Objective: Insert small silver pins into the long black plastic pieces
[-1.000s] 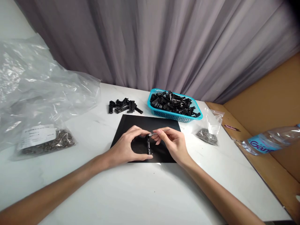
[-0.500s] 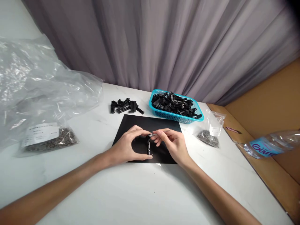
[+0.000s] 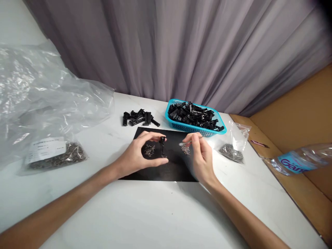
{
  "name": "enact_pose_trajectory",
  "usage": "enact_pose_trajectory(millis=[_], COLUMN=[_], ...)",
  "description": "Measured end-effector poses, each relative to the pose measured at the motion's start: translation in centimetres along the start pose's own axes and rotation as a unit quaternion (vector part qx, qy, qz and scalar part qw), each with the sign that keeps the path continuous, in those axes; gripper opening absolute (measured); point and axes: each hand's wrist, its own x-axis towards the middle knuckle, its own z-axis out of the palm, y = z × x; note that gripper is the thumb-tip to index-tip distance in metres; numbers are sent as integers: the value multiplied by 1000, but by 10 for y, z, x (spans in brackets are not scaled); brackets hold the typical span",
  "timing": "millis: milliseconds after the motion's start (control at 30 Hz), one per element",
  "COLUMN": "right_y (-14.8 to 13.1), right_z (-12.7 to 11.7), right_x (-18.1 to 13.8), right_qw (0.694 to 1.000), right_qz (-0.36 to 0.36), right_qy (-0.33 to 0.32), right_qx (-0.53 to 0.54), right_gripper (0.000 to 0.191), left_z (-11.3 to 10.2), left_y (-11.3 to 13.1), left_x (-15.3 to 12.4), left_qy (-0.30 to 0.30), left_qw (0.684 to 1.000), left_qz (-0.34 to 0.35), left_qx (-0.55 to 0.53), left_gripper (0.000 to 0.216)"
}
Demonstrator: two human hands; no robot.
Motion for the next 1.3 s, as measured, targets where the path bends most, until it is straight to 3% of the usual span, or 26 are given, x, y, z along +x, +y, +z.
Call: enact_pose_trajectory(millis=[67,200,333,433,533,633,733,867,1100,1300], right_y=[4,21,32,32,29,26,26,25,20,22], right_z=[-2,7,22,30,32,30,28,26,25,24], right_x=[1,-1,-3,-3,-2,-1,1,-1,-6,-1], right_qw=[999,977,920,882,856,856,883,903,857,899], right_qz=[-22,-68,-124,-150,-163,-158,-134,-110,-168,-126], right_qy=[-15,-164,-269,-297,-323,-326,-302,-263,-306,-247], right_qx=[-29,-121,-259,-333,-369,-368,-335,-321,-380,-340], right_gripper=[36,29,40,56,60,47,33,30,36,15], left_z=[-9,-23,-27,-24,-21,-19,-18,-18,-17,-16], left_y=[-5,-20,-26,-24,-22,-21,-20,-18,-20,-25], left_x=[4,10,10,8,8,7,7,7,6,5], left_qy=[39,112,93,86,81,76,87,117,105,102], left_qw=[999,991,991,993,993,994,991,985,984,982], left_qz=[-14,-1,-2,0,4,6,11,25,31,36], left_qx=[-5,75,91,83,83,84,98,127,139,154], left_gripper=[60,65,65,64,64,64,63,63,61,64])
